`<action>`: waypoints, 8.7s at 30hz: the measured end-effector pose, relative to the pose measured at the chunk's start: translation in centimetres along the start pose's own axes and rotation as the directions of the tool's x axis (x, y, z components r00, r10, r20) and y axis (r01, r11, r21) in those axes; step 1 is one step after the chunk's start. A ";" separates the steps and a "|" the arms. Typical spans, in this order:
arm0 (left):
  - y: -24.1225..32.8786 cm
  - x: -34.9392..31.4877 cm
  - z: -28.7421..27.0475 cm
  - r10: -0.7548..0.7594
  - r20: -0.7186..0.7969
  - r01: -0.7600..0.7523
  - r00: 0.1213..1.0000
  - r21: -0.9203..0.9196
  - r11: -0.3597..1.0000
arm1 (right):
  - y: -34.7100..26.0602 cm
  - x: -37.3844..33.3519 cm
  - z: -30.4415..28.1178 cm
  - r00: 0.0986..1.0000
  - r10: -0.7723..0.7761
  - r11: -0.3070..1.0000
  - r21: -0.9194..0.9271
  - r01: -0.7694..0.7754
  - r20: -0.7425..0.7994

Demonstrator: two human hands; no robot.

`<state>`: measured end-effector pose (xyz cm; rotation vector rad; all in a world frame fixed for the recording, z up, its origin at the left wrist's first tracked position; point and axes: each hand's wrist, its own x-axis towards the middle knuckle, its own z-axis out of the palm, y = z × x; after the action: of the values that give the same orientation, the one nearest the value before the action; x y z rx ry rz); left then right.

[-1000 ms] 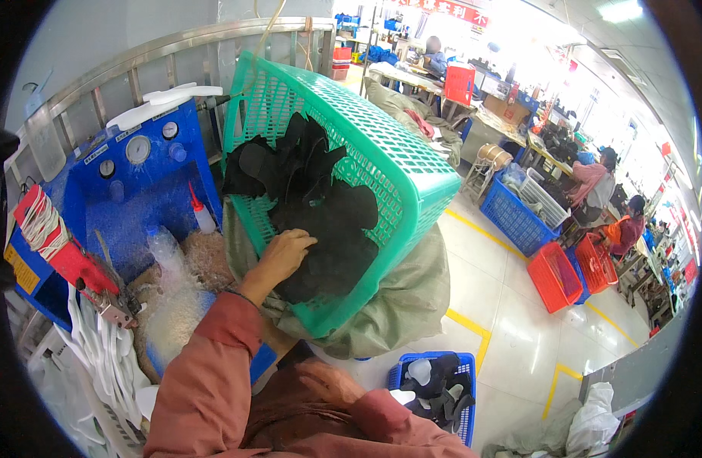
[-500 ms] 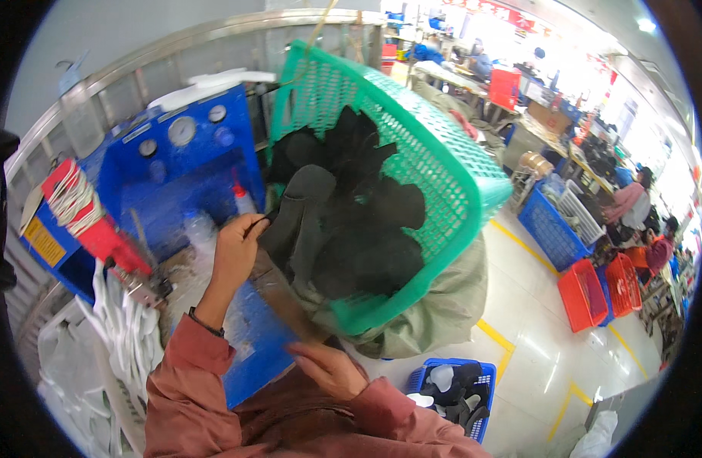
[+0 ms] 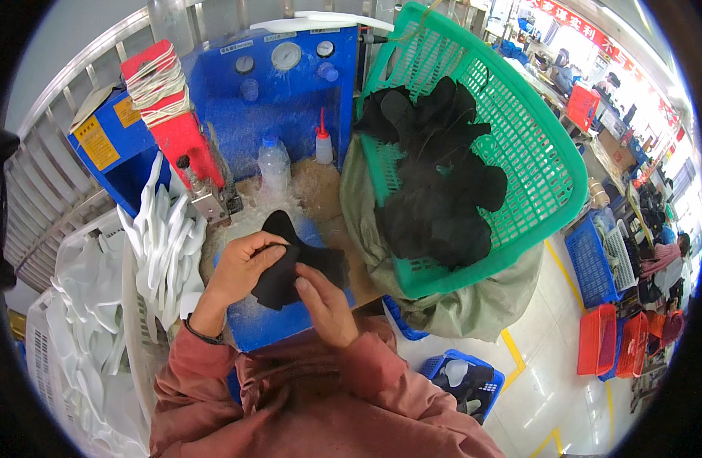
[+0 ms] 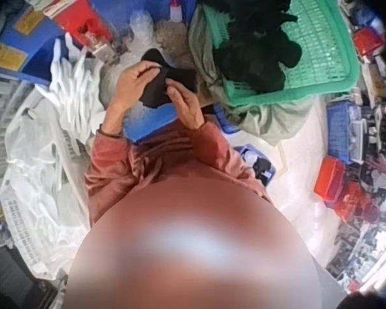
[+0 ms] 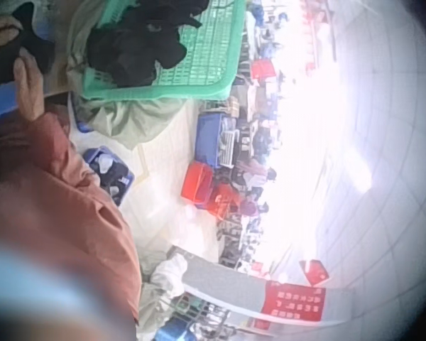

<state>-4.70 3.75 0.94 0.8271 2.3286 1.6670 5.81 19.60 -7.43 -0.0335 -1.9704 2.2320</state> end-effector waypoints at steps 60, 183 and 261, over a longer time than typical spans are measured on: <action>-3.9 -6.4 1.4 -0.366 0.359 0.512 0.859 -0.631 0.583 | 3.1 3.2 2.2 0.881 0.142 0.629 0.646 -0.432 0.451; -3.5 -8.6 3.5 0.387 -0.148 -0.278 0.910 0.475 0.835 | 2.8 9.1 4.3 0.853 0.203 0.248 0.817 -0.520 0.481; -13.5 -15.4 -9.4 0.049 -0.336 0.252 0.941 0.788 0.561 | 1.9 9.3 5.2 0.860 0.292 0.286 0.820 -0.496 0.419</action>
<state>-0.56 -15.06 -10.73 0.4938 3.3647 0.5663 -4.18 15.50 -7.83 -0.2036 -0.4395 3.4608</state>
